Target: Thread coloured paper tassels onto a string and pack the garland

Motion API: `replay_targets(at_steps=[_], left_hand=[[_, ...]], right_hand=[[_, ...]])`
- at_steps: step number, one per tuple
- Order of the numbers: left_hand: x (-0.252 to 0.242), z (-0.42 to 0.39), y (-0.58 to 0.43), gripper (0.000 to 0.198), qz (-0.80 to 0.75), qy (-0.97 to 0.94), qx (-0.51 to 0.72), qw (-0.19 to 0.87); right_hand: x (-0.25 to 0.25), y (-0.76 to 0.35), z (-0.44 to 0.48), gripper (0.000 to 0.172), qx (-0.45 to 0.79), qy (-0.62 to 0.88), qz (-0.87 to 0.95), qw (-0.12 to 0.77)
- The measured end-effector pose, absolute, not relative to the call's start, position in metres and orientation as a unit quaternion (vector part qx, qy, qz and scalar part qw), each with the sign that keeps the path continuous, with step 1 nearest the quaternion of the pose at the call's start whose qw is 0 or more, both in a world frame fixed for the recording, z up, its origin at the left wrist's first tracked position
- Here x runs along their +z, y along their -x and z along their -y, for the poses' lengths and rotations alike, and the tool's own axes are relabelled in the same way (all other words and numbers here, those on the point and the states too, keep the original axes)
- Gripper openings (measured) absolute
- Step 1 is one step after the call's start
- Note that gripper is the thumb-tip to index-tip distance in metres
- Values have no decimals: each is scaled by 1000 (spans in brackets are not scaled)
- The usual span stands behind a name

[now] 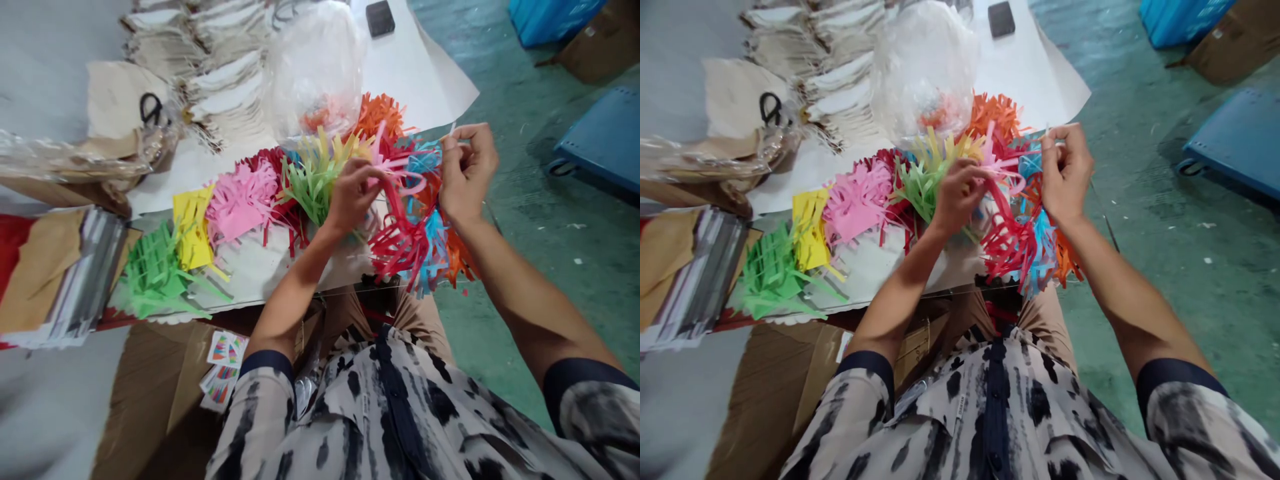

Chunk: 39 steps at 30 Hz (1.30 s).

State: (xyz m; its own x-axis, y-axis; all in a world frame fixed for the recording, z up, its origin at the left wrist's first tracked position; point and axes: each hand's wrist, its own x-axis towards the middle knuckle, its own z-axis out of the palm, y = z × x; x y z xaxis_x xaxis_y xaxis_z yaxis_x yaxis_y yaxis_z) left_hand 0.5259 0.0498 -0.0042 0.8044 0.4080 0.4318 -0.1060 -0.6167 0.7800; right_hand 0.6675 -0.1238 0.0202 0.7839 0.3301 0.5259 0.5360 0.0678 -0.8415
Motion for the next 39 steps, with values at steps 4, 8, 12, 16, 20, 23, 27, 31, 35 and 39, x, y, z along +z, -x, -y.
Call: replay_targets(at_steps=[4,8,12,16,20,23,27,31,35,39], left_hand=[[1,-75,-536,16,-207,-693,343,600],[9,-82,-533,12,-178,-730,357,555],[22,-72,-525,8,-137,-796,361,467],[31,-65,-520,8,-116,-828,343,427],[32,-64,-519,6,-127,-824,347,430],[28,-69,-521,16,-124,-812,360,442],[25,-81,-529,30,-145,-770,399,477],[30,-84,-536,32,-140,-755,409,493],[39,-77,-540,20,-102,-767,376,511],[42,-68,-543,11,-94,-791,360,485]], right_hand=[[19,-662,121,37,-66,694,310,646],[21,-672,123,38,-93,696,293,649],[27,-704,135,28,-184,674,276,660],[28,-743,151,25,-263,663,241,658],[26,-770,163,37,-280,640,146,700],[32,-767,171,26,-244,579,174,758],[54,-732,177,21,-108,560,262,778],[68,-693,167,46,83,598,333,724],[58,-675,145,61,136,621,374,676],[48,-665,129,55,69,641,370,669]])
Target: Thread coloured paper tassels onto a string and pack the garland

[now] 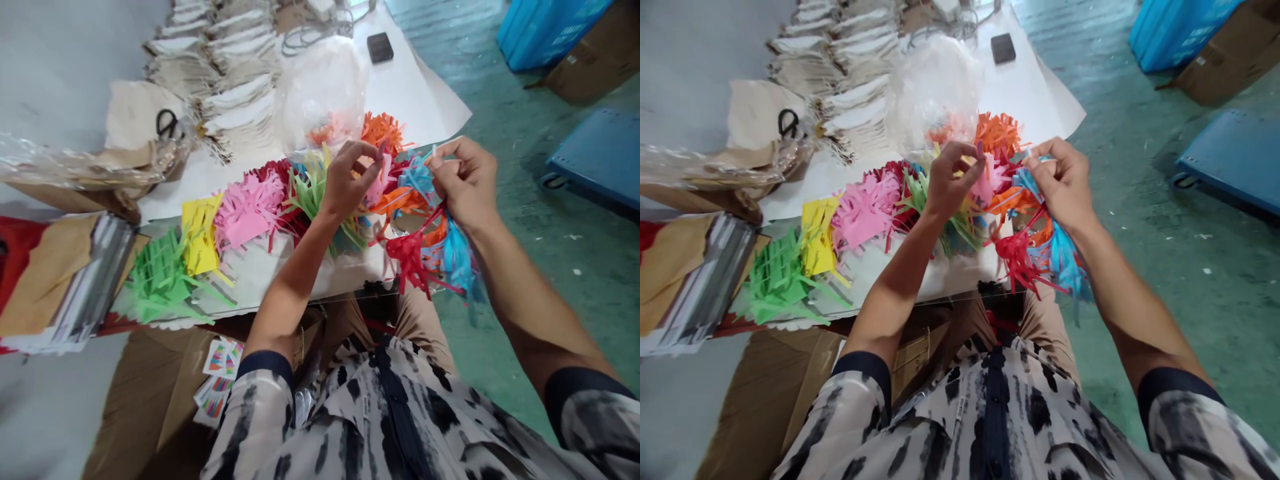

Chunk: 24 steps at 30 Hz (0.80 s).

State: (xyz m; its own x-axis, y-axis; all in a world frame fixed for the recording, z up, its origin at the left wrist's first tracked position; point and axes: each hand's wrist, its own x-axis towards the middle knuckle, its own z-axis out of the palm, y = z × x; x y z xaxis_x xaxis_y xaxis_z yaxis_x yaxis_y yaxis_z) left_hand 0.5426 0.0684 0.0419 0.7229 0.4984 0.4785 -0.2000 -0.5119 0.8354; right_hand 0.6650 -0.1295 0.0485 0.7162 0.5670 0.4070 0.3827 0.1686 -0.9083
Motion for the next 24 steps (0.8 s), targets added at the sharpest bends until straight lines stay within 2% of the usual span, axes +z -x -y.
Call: replay_targets(at_steps=[5,11,15,24], left_hand=[[36,-52,-546,3,-71,-828,348,435],[28,-51,-549,19,-89,-806,361,460],[26,-55,-547,15,-97,-796,363,474],[17,-33,-541,9,-72,-830,308,459]], right_hand=[[54,-646,117,45,26,676,383,629],[47,-644,108,34,44,744,404,530],[36,-655,111,38,9,810,367,457],[57,-636,117,54,26,736,401,545]])
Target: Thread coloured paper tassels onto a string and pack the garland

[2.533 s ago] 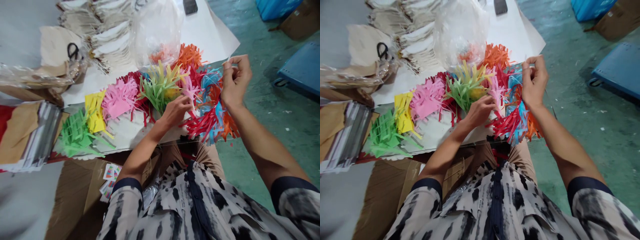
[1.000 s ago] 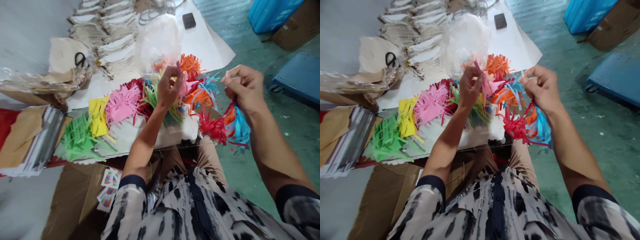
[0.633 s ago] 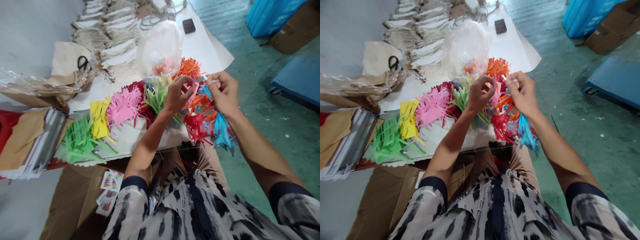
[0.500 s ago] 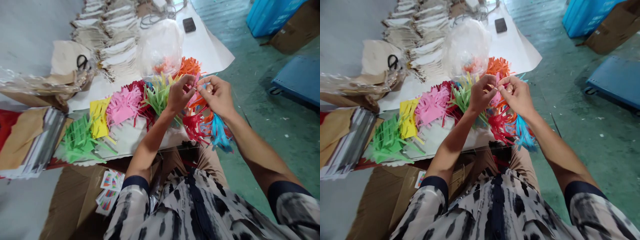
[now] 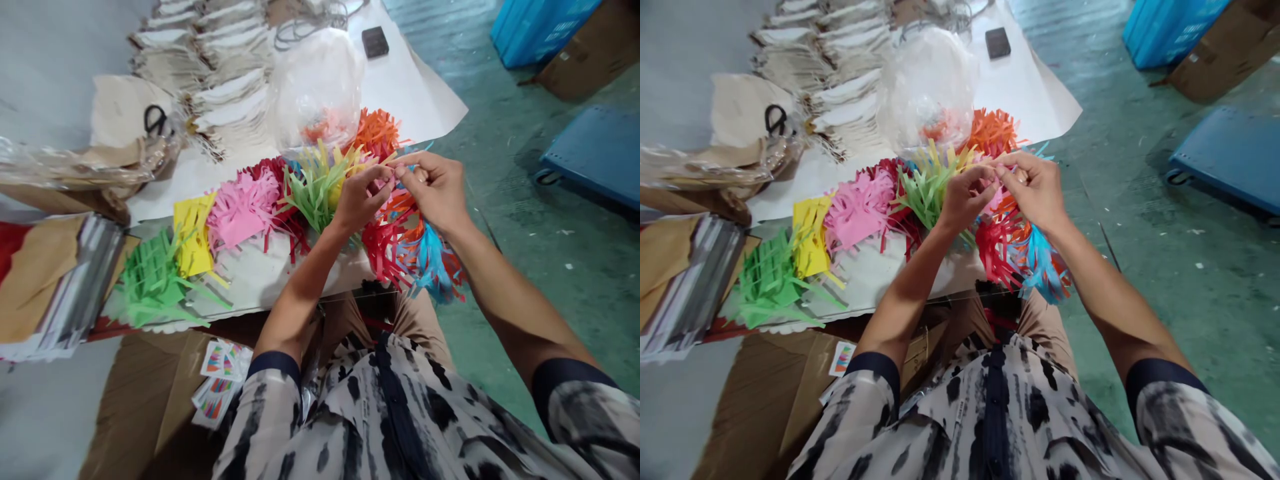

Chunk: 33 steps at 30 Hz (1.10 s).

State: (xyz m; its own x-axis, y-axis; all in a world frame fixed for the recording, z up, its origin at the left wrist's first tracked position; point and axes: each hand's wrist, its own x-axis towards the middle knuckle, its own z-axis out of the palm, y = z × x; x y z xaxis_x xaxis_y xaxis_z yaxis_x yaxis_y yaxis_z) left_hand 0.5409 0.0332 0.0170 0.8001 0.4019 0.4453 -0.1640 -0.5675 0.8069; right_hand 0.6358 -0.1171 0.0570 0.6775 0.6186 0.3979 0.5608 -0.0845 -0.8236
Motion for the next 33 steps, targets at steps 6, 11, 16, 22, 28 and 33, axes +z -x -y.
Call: replay_targets(at_steps=[6,11,16,22,28,33], left_hand=[[14,-27,-533,17,-109,-827,338,436],[9,-25,-526,23,-110,-799,336,487],[-5,-30,-524,31,-67,-743,335,575],[-16,-32,-525,41,-68,-680,320,656],[-11,-30,-524,42,-97,-674,335,651],[-4,-28,-524,43,-72,-671,269,687]], right_hand=[[52,-637,115,53,29,738,386,553],[41,-646,115,50,82,720,404,558],[34,-655,117,51,118,700,440,550],[34,-653,116,56,122,692,444,556],[35,-648,117,41,100,710,445,537],[33,-645,115,38,98,730,423,527]])
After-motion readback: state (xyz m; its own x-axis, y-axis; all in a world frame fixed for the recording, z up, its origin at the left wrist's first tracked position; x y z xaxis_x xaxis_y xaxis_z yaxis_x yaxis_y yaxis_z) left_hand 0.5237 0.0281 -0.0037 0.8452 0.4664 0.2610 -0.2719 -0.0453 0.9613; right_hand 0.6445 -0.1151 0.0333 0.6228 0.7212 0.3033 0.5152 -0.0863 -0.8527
